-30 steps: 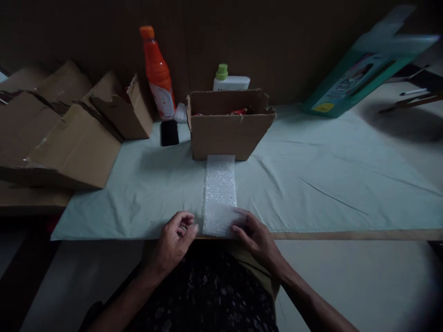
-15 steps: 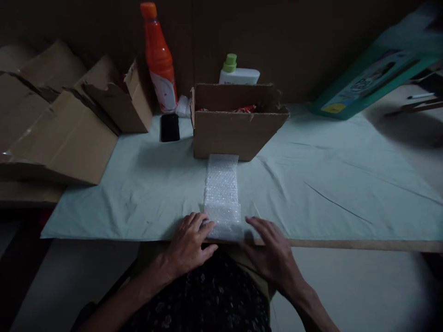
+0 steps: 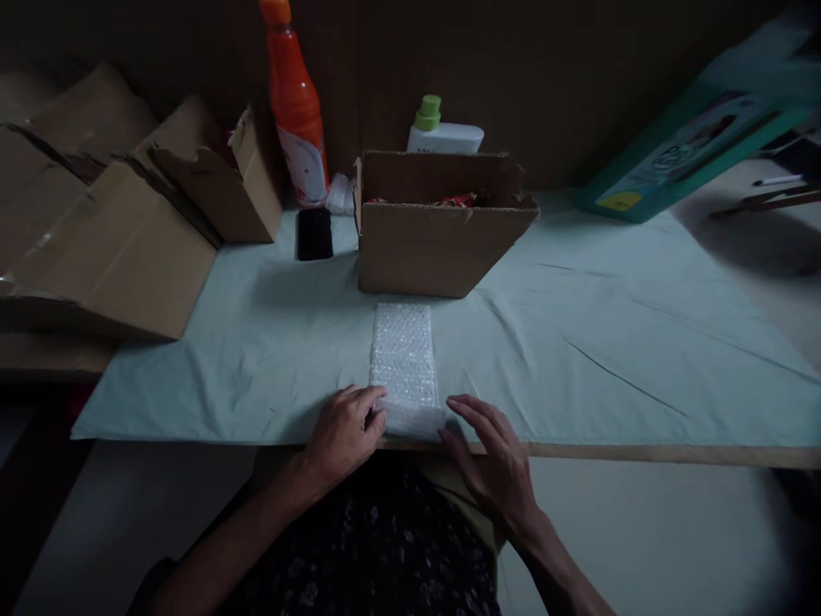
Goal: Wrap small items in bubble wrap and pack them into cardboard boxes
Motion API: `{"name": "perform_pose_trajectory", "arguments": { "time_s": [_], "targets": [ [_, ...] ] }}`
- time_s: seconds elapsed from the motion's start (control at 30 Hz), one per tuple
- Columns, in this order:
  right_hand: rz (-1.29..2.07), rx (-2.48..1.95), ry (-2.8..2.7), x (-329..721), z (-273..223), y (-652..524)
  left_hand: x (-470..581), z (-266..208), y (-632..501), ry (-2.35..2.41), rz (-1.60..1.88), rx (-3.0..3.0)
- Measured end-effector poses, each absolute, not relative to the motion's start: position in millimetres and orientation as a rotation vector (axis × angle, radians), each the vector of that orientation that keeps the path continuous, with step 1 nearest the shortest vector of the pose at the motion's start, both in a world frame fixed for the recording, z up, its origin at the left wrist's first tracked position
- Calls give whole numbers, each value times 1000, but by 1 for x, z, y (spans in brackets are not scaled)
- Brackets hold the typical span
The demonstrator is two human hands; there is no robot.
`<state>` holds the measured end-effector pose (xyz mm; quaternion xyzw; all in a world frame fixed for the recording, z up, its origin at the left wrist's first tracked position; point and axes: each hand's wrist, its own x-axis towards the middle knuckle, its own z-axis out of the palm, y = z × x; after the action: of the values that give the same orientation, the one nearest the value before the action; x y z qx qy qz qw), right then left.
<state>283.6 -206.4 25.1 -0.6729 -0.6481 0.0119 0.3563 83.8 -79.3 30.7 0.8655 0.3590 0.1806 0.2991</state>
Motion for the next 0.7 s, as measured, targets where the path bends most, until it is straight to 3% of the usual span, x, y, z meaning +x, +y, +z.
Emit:
{"name": "perform_pose_trajectory", "arguments": {
  "time_s": [0.2, 0.53, 0.7],
  "targets": [
    [-3, -1658, -1980, 278, 18, -201, 86, 27, -78, 1011, 497, 2400],
    [284, -1658, -1833, 284, 22, -177, 73, 28, -81, 720, 655, 2303],
    [30, -1740, -1745, 284, 19, -179, 88, 22, -62, 841, 629, 2258]
  ]
}}
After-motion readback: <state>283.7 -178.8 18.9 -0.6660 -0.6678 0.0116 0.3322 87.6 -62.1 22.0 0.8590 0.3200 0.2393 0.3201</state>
